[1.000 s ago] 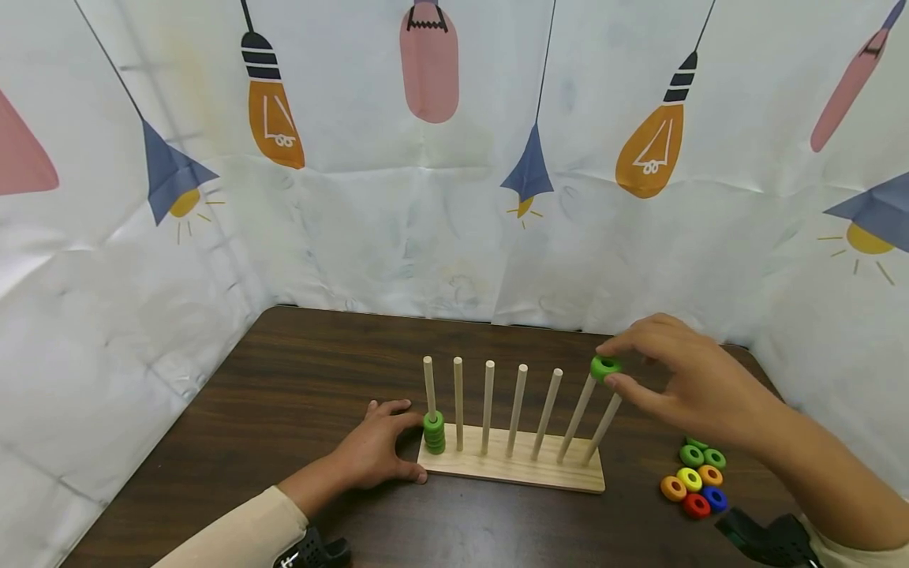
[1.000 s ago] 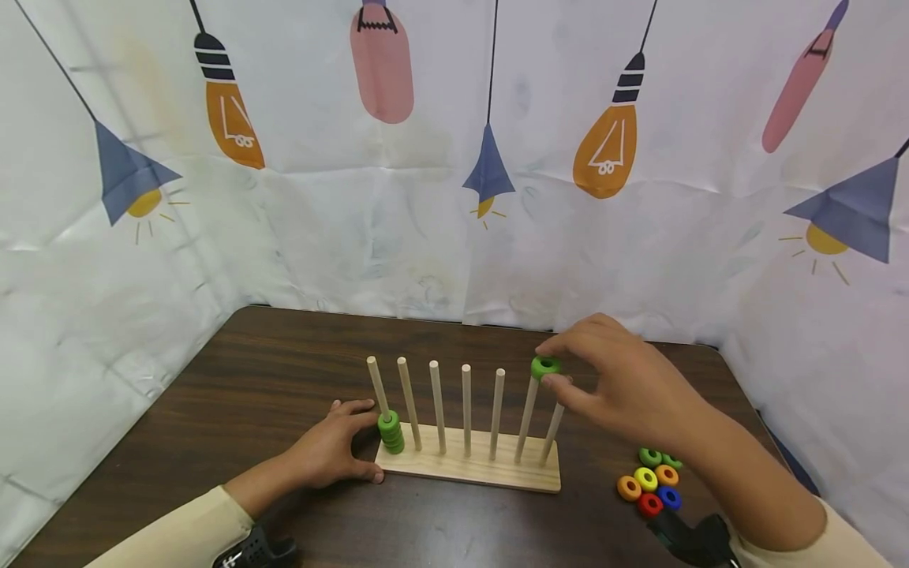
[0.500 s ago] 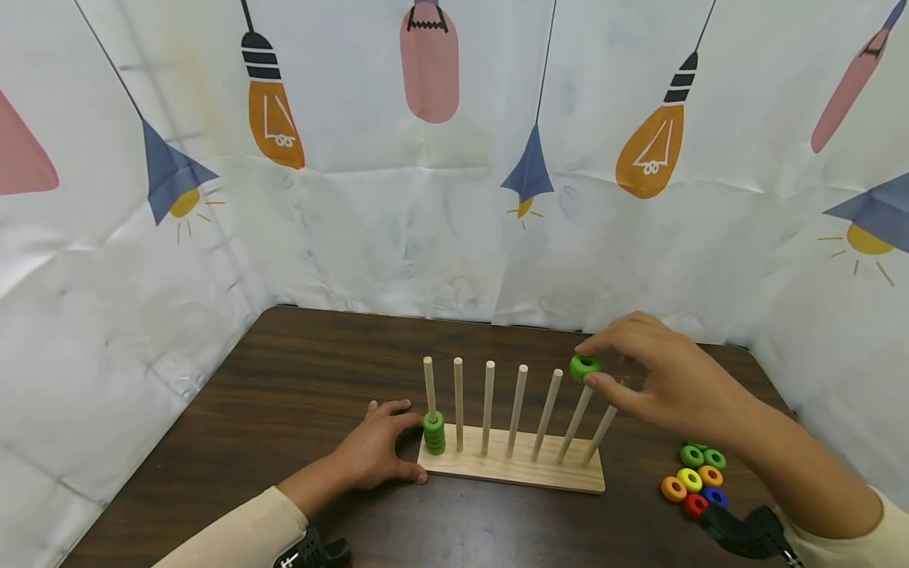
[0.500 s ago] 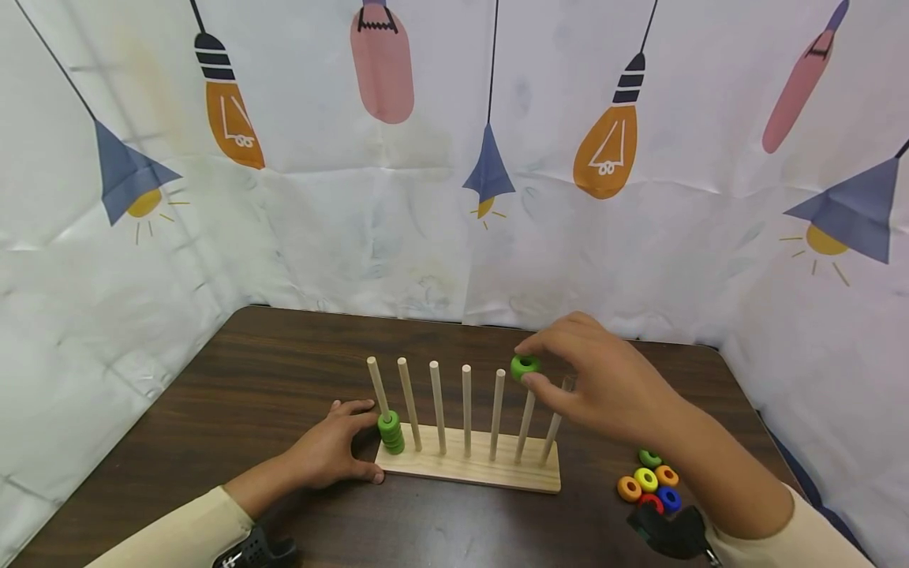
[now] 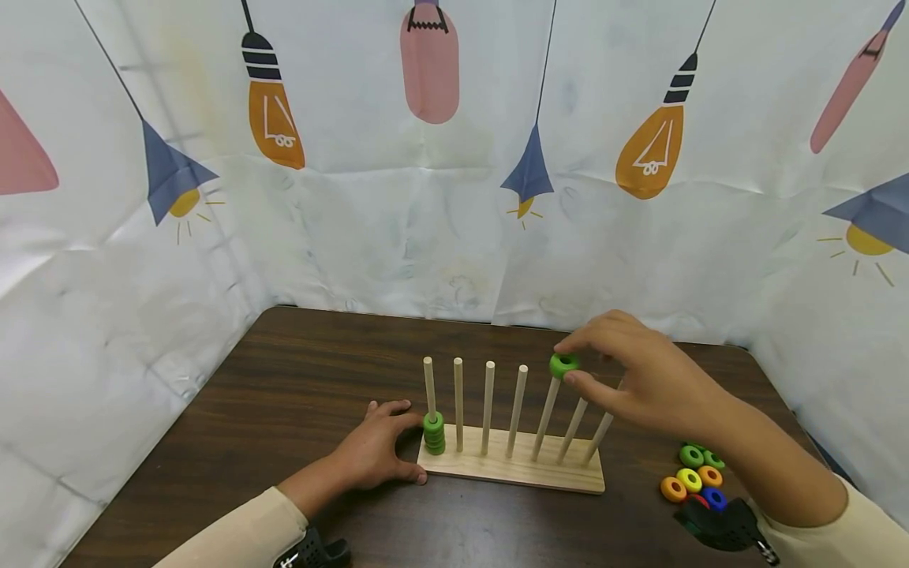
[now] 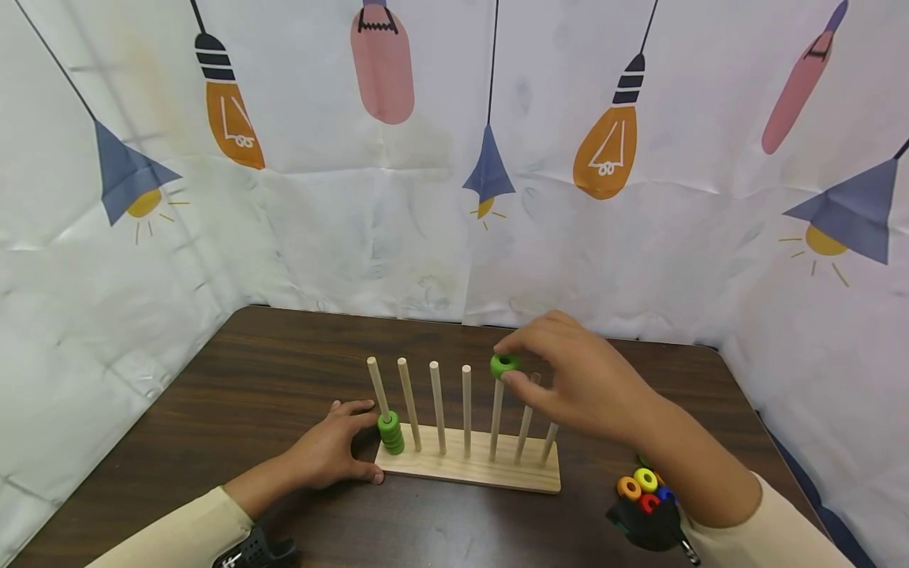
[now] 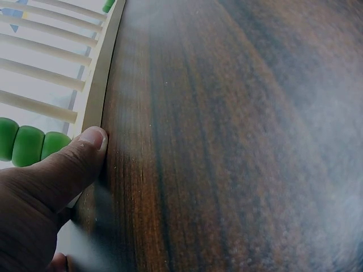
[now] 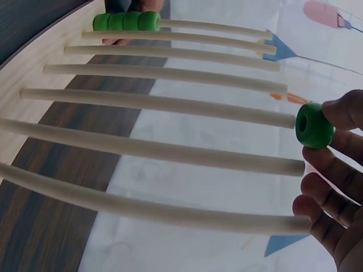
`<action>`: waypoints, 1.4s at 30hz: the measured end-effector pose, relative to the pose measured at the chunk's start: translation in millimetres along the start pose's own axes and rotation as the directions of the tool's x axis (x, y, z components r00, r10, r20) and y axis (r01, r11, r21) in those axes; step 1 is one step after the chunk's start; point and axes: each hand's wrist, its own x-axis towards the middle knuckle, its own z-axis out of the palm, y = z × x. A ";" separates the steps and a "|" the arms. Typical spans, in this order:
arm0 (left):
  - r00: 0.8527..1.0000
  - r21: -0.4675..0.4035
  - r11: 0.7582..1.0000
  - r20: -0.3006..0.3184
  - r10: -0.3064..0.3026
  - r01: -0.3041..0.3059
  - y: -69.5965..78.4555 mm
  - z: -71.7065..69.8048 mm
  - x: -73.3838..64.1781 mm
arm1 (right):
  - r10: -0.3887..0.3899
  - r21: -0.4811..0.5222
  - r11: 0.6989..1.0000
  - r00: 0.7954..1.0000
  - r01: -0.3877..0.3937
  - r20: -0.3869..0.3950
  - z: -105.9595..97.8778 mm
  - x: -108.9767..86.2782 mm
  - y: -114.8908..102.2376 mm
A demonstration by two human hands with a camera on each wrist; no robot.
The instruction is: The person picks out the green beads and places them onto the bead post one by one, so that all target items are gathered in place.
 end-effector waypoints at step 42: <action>1.000 0.003 1.000 0.003 0.006 -0.006 -2.9 0.5 0.7 | -0.013 0.117 0.993 1.000 0.010 0.027 32.0 37.6 -15.3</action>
